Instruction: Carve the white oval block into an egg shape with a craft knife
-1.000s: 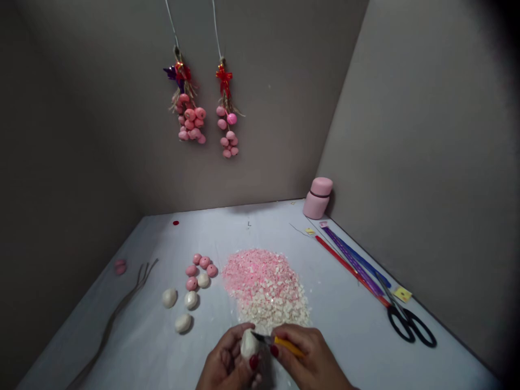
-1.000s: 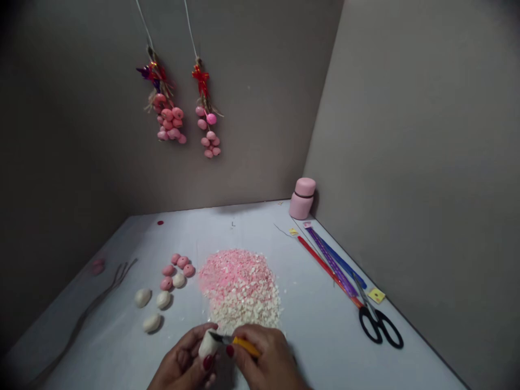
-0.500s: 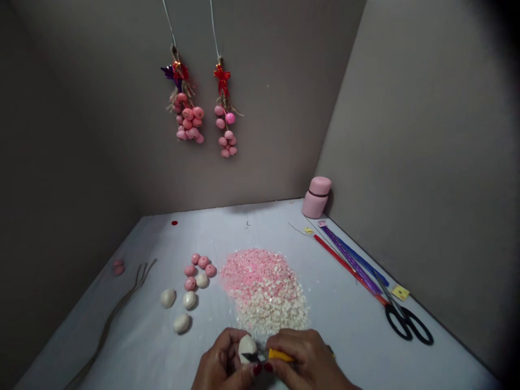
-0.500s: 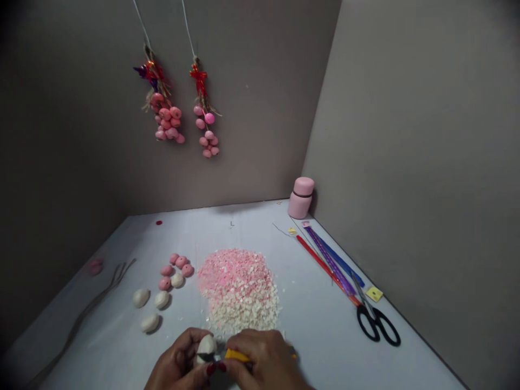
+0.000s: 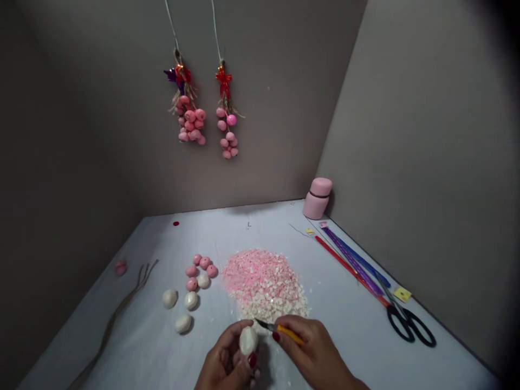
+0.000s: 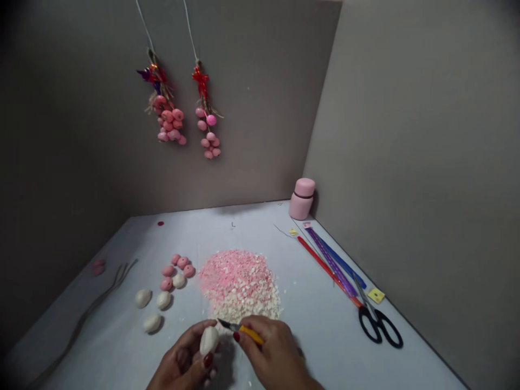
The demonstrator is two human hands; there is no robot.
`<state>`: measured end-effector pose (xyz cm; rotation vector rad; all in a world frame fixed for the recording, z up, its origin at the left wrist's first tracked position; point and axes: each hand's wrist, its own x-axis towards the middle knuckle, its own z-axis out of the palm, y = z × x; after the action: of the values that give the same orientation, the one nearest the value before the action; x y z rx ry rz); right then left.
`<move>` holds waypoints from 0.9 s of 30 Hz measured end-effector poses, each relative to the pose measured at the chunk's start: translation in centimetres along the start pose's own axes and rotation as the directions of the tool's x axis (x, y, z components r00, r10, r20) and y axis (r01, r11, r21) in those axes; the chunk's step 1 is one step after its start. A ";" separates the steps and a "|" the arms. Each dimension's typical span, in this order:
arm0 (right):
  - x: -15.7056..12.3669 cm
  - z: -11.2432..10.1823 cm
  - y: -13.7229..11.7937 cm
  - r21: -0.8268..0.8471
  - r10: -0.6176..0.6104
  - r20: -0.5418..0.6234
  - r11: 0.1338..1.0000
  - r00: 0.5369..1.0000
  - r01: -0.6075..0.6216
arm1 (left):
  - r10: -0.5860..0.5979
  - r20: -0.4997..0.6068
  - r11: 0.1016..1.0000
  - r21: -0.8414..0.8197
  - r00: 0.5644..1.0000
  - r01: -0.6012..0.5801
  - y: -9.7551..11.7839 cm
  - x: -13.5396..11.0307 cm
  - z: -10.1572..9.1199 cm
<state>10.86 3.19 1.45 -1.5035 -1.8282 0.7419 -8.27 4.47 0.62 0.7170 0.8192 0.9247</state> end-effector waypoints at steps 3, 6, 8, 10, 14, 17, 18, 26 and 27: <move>-0.2 0.4 -0.4 -0.004 -0.032 0.024 0.999 0.999 0.032 | -0.005 -0.033 1.000 0.008 0.999 0.005 0.4 -0.1 0.0; -0.2 0.5 -0.7 0.015 -0.047 0.013 0.999 0.999 0.046 | 0.011 -0.043 1.000 -0.006 0.999 -0.011 0.4 -0.1 0.0; -0.3 0.4 -0.8 0.033 -0.068 0.015 0.997 0.998 0.068 | 0.047 -0.024 0.999 -0.015 0.999 -0.047 0.1 0.0 -0.1; -0.3 0.3 -0.9 0.039 -0.100 0.040 0.994 0.994 0.099 | 0.067 -0.014 0.997 -0.023 0.998 -0.067 -0.3 0.2 -0.3; -0.5 0.5 -1.1 -0.001 -0.141 0.116 0.990 0.983 0.142 | 0.087 -0.012 0.996 -0.017 0.996 -0.087 -0.7 0.4 -0.4; -0.6 0.8 -1.1 -0.052 -0.144 0.131 0.987 0.981 0.152 | 0.080 0.012 0.997 -0.006 0.997 -0.080 -0.6 0.3 -0.4; -0.6 0.8 -1.1 -0.065 -0.147 0.131 0.986 0.980 0.156 | 0.072 0.020 0.997 -0.006 0.997 -0.072 -0.5 0.2 -0.3; -0.5 0.3 -1.4 -0.074 -0.171 0.096 0.981 0.981 0.179 | 0.045 0.057 0.999 0.009 0.997 -0.045 -0.4 0.3 -0.6; -0.5 0.3 -1.5 -0.078 -0.166 0.092 0.982 0.982 0.173 | 0.046 0.060 0.999 0.007 0.997 -0.046 -0.4 0.3 -0.6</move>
<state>9.74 2.45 2.34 -1.3657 -2.0463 0.6608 -8.53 4.73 -0.08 0.7698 0.7568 0.9376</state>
